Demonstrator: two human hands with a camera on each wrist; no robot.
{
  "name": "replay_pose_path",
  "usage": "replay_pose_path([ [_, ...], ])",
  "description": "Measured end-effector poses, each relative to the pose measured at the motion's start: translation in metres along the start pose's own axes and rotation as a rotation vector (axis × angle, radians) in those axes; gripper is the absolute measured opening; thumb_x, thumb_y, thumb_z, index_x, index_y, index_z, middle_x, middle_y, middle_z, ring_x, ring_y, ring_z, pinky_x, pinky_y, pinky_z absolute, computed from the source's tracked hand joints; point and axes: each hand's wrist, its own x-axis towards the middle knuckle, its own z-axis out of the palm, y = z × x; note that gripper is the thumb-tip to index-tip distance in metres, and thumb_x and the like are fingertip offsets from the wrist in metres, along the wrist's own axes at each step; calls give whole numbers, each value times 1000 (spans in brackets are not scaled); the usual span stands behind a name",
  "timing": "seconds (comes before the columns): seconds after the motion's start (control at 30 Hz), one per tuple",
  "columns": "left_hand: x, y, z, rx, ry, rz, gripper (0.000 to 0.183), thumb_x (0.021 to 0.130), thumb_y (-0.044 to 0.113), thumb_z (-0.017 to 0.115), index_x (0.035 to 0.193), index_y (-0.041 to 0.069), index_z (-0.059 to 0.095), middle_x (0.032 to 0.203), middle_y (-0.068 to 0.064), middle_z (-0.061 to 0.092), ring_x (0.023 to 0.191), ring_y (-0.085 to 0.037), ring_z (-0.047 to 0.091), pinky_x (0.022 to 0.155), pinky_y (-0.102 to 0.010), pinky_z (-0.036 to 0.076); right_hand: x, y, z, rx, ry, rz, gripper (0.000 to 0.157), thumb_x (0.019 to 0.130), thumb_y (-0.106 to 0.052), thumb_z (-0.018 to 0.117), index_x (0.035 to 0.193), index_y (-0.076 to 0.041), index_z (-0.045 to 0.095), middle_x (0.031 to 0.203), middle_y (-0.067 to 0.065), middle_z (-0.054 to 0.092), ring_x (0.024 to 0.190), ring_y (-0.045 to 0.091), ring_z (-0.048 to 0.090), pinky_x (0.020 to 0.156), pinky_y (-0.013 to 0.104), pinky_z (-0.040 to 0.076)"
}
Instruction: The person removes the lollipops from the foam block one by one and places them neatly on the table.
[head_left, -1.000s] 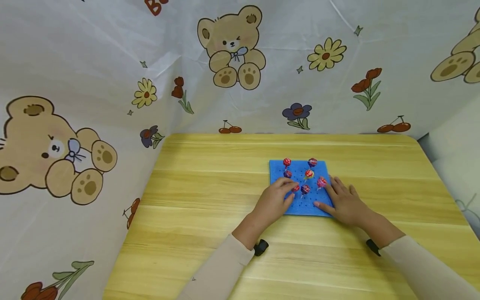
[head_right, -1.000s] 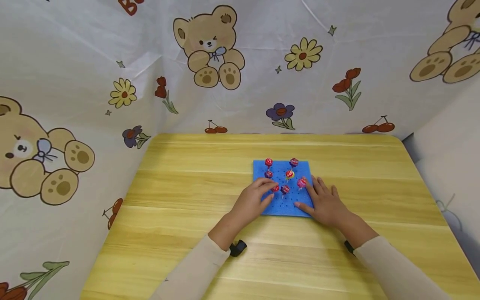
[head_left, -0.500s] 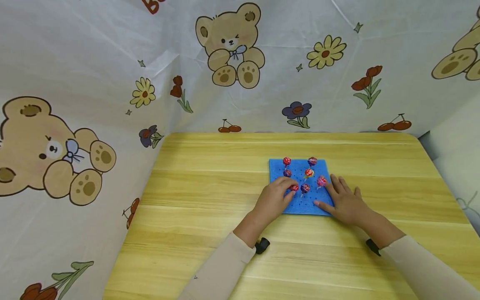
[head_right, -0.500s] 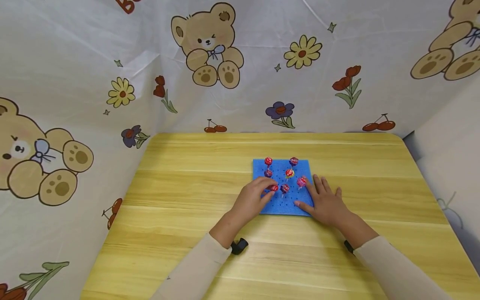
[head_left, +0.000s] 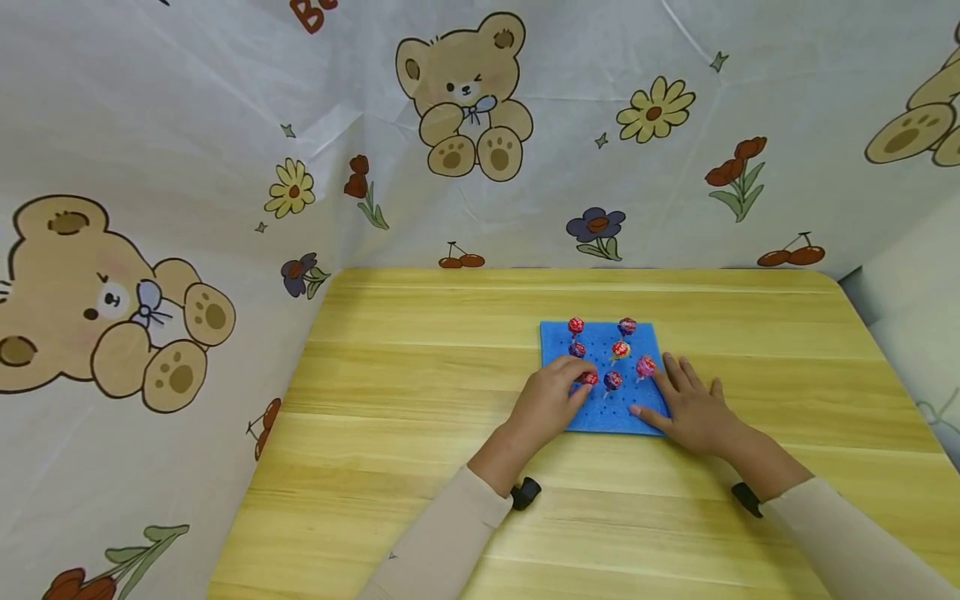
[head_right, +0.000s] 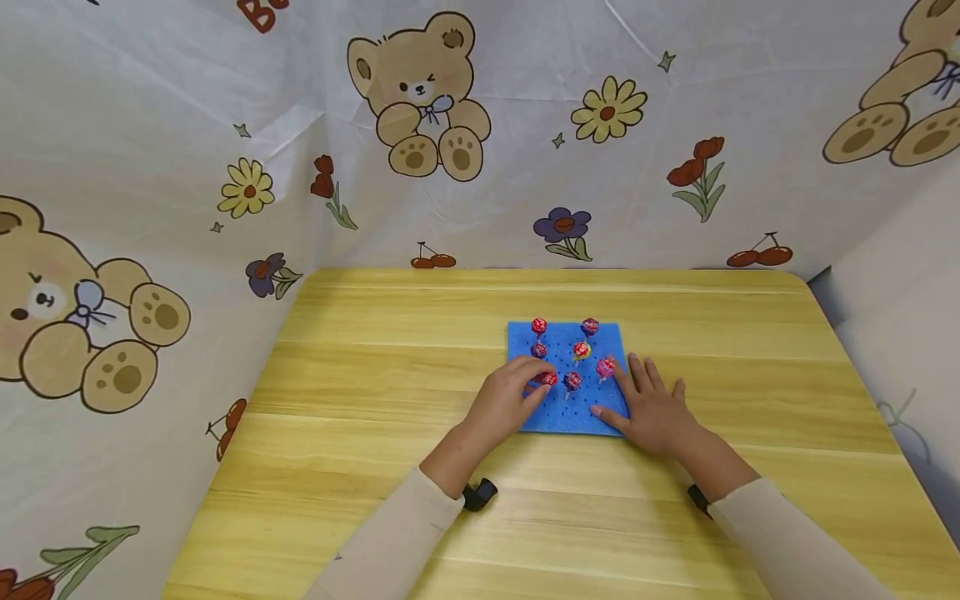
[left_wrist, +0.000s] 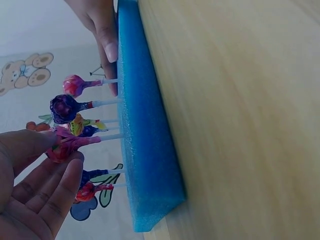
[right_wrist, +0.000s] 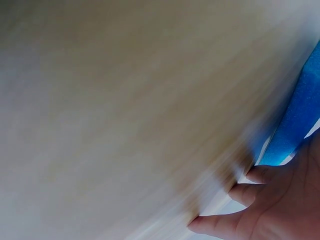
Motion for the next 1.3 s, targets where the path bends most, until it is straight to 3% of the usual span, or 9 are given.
replay_pose_path([
  [0.37,2,2,-9,-30,2,9,27,100,21,65,126,16,68,128,2,67,123,-13,63,103,-23,52,0,-7,-5,4,-1,-2,96,97,-69,45,157,3,26,165,33,8,151,56,6,105,88,4],
  [0.63,1,11,-22,-19,23,20,28,100,24,65,127,18,68,128,2,66,110,-8,67,94,-19,55,0,-8,-7,9,-1,-8,95,98,-67,46,158,4,24,164,34,9,150,57,7,104,88,5],
  [0.87,-3,12,-30,-44,31,3,29,101,25,64,128,16,68,128,2,66,111,-9,67,94,-19,55,0,-6,-6,13,5,-7,95,98,-67,47,158,4,24,164,34,9,150,57,6,104,89,5],
  [1.3,-17,-3,-40,-106,104,-63,26,99,22,65,123,14,71,122,1,67,101,-12,68,85,-15,55,-2,-4,-5,28,6,-11,94,98,-66,47,158,3,24,165,33,8,150,57,5,104,88,4],
])
